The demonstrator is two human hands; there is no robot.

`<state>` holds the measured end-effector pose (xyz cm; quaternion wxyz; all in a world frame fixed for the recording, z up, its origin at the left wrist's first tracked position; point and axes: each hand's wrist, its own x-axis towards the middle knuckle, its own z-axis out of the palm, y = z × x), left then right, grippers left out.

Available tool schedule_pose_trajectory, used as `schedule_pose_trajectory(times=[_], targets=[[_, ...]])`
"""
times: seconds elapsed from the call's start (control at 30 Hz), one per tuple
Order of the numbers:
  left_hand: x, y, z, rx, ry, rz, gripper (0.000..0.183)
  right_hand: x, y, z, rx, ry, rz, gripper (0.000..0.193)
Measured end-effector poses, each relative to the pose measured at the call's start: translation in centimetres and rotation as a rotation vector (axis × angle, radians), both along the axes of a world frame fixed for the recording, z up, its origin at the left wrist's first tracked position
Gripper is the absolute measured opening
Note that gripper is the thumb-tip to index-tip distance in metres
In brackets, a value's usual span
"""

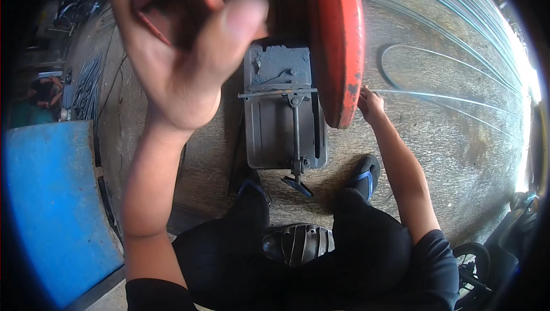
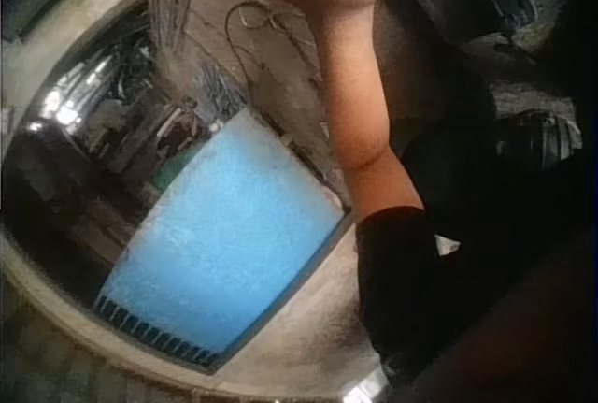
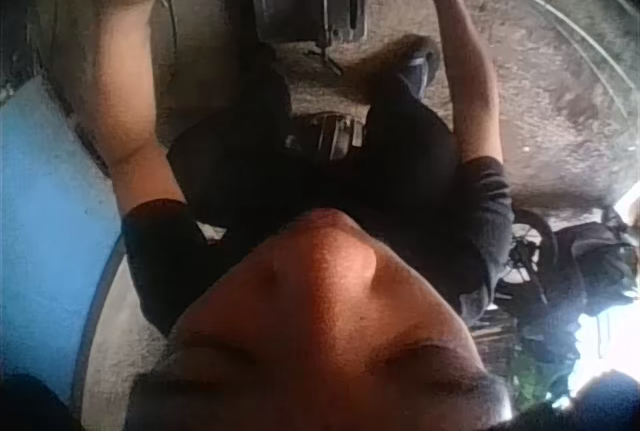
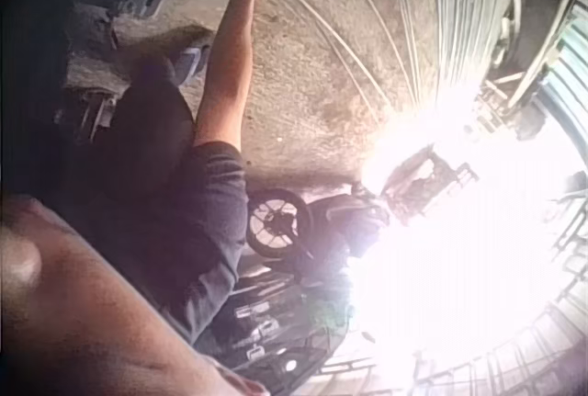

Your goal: Cutting metal rods into specific lengths using a power chop saw.

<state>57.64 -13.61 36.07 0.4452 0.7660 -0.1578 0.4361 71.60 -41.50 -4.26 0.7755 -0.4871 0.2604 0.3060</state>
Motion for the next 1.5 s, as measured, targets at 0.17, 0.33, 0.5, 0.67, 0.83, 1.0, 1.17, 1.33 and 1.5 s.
schedule_pose_trajectory(times=[0.17,0.33,0.5,0.67,0.83,1.0,1.17,1.33,1.5], targets=[[-4.9,4.2,-10.3,-0.094,0.114,0.264,0.038,2.2,-2.6,-1.3,0.004,0.03,-0.113,0.026],[-9.3,5.0,-23.5,-1.113,1.141,0.286,0.012,5.6,-6.4,-1.2,0.031,0.04,-0.385,0.025],[-7.6,4.4,-32.2,-1.691,1.148,0.174,0.01,7.2,-8.5,-1.2,0.043,0.041,-0.452,0.029],[-5.5,5.1,-34.5,-1.59,1.041,0.28,0.008,7.6,-10.3,-1.0,0.012,0.015,-0.518,0.033],[-4.6,4.7,-34.5,-1.57,1.083,0.431,0.005,8.8,-12.0,-0.8,0.119,0.051,-0.511,0.032],[-4.0,4.2,-34.8,-1.561,1.109,0.555,0.003,8.9,-11.6,-0.5,0.123,0.054,-0.501,0.023],[-4.3,4.1,-35.2,-1.573,1.07,0.561,0.007,8.0,-11.0,0.7,0.085,0.016,-0.547,0.02],[-4.5,3.9,-35.1,-1.567,1.058,0.556,0.006,7.6,-11.2,0.6,0.144,0.06,-0.571,0.017],[-4.9,2.8,-34.5,-1.542,1.043,0.571,0.011,7.5,-11.1,-0.3,0.0,0.053,-0.472,0.027]])
